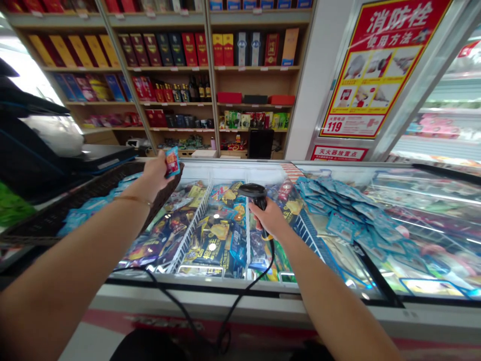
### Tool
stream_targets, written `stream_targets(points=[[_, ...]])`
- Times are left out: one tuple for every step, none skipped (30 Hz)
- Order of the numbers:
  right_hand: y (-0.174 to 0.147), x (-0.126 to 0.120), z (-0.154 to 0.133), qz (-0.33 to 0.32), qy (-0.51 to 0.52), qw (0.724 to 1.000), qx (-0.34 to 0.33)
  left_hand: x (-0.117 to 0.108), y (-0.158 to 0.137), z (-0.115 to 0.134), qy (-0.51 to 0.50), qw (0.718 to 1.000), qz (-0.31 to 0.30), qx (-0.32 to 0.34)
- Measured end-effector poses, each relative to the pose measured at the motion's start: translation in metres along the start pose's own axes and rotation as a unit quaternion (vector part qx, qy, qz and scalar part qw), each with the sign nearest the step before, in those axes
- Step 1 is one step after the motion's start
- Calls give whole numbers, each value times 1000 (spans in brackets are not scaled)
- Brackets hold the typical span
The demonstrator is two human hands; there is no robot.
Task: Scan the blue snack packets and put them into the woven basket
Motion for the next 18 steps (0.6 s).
stream_targets(points=[[0, -1, 0, 4, 4, 1000, -2, 13, -3, -6, -34, 999, -16, -25], [1, -1, 1, 7, 9, 1000, -4, 26, -7, -14, -77, 995, -32, -59], [1, -2, 1, 11, 12, 1000, -6, 40, -12, -23, -132, 985, -47, -97], [1, -3, 1, 14, 16, 1000, -8, 54, -18, -34, -194, 970, -63, -135], [1, -4, 1, 15, 18, 1000, -9, 67, -23, -45, -253, 950, -77, -168], [1, -4, 0, 16, 20, 1000, -8, 79, -28, -55, -303, 929, -88, -193], [1, -5, -1, 16, 21, 1000, -8, 88, -33, -65, -336, 913, -98, -211], [1, -6, -2, 15, 20, 1000, -6, 97, -37, -75, -359, 899, -108, -225], [0, -6, -3, 14, 18, 1000, -4, 104, -40, -84, -377, 888, -115, -239], [0, -7, -5, 14, 14, 1000, -1, 109, -43, -93, -392, 878, -116, -251], [0, -7, -6, 14, 10, 1000, 1, 112, -45, -101, -406, 870, -113, -258], [-1, -7, -7, 15, 6, 1000, 3, 114, -46, -108, -419, 863, -110, -259], [-1, -7, -8, 15, 3, 1000, 5, 115, -47, -114, -430, 859, -109, -257], [-1, -7, -8, 16, 2, 1000, 5, 114, -48, -118, -437, 855, -111, -255], [-1, -7, -8, 15, 2, 1000, 3, 114, -48, -121, -439, 853, -118, -255], [-1, -6, -8, 14, 2, 1000, 1, 113, -49, -124, -435, 854, -127, -256], [-1, -6, -8, 13, 1, 1000, -1, 111, -49, -125, -427, 856, -136, -258], [-1, -6, -7, 11, 0, 1000, -2, 109, -49, -126, -414, 861, -145, -258]])
Point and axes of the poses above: each hand's wrist, its own y-axis towards the middle knuckle, its own x-axis out of the palm, z = x × y, the point moved 5 cm from there along y, towards the middle knuckle, and after that the axes turned 11 degrees about -z, right-handed, at the moved point
